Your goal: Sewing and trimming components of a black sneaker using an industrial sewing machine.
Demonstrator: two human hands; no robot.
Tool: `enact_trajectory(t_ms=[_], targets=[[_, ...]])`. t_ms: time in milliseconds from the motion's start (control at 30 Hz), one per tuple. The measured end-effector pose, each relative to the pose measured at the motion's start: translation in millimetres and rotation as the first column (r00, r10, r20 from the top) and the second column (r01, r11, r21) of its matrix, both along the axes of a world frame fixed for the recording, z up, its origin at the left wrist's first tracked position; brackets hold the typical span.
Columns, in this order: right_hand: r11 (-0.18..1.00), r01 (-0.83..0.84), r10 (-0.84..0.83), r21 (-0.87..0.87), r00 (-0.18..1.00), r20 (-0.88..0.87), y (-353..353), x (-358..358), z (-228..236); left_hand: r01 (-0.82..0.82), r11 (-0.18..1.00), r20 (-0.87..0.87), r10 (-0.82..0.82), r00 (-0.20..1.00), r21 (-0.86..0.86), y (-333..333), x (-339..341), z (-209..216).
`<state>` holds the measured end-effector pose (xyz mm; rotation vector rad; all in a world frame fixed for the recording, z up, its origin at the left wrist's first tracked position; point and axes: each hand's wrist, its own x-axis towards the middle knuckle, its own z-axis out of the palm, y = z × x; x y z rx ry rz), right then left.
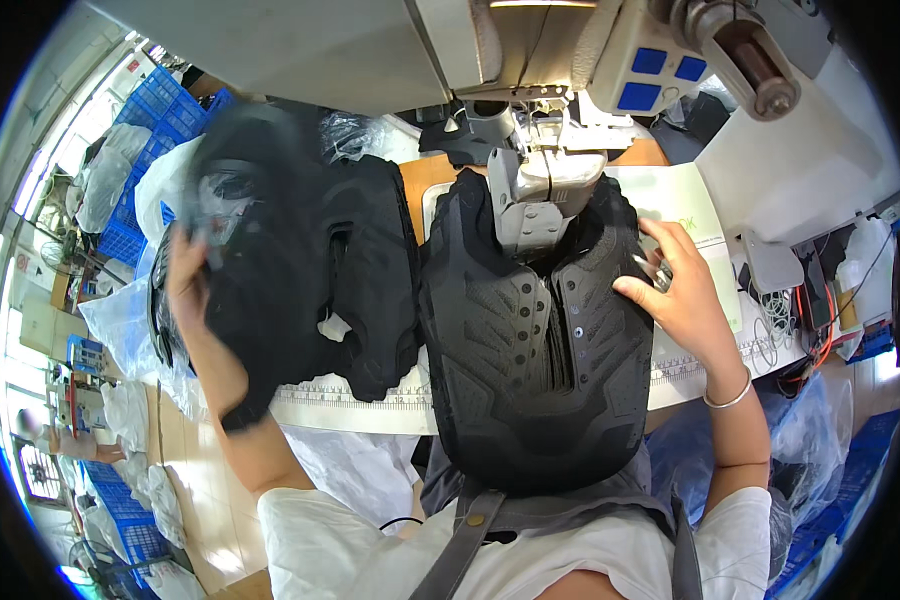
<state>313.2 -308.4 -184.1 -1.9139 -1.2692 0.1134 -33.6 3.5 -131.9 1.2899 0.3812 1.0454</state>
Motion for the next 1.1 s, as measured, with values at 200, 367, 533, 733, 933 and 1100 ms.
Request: enact_trajectory(t_ms=[200, 367, 533, 733, 933, 1100], targets=[[0.988, 0.063, -0.058, -0.141, 0.998, 0.039, 2, 5, 3, 0.021, 0.892, -0.842, 0.419, 0.34, 0.452, 15, 33, -36], [0.993, 0.082, -0.092, 0.086, 0.988, 0.121, 2, -1, -4, 0.102, 0.689, -0.687, 0.675, 0.268, 0.717, -12, 47, -33], [0.971, 0.128, -0.06, 0.203, 0.948, -0.312, 0, 0, -7, 0.347, 0.563, -0.6, 0.36, 0.714, 0.75, -113, 97, -32], [0.953, 0.246, -0.205, 0.178, 0.953, -0.224, -9, 6, -13, 0.605, 0.419, -0.718, 0.198, 0.667, 0.677, -156, 118, -45], [0.924, 0.186, -0.241, 0.333, 0.961, 0.132, -17, -18, 0, 0.611, 0.445, -0.742, 0.222, 0.632, 0.654, -157, 119, -48], [0.951, 0.213, -0.043, 0.225, 0.809, -0.586, -36, -11, -1, 0.603, 0.446, -0.732, 0.211, 0.648, 0.662, -157, 119, -50]])
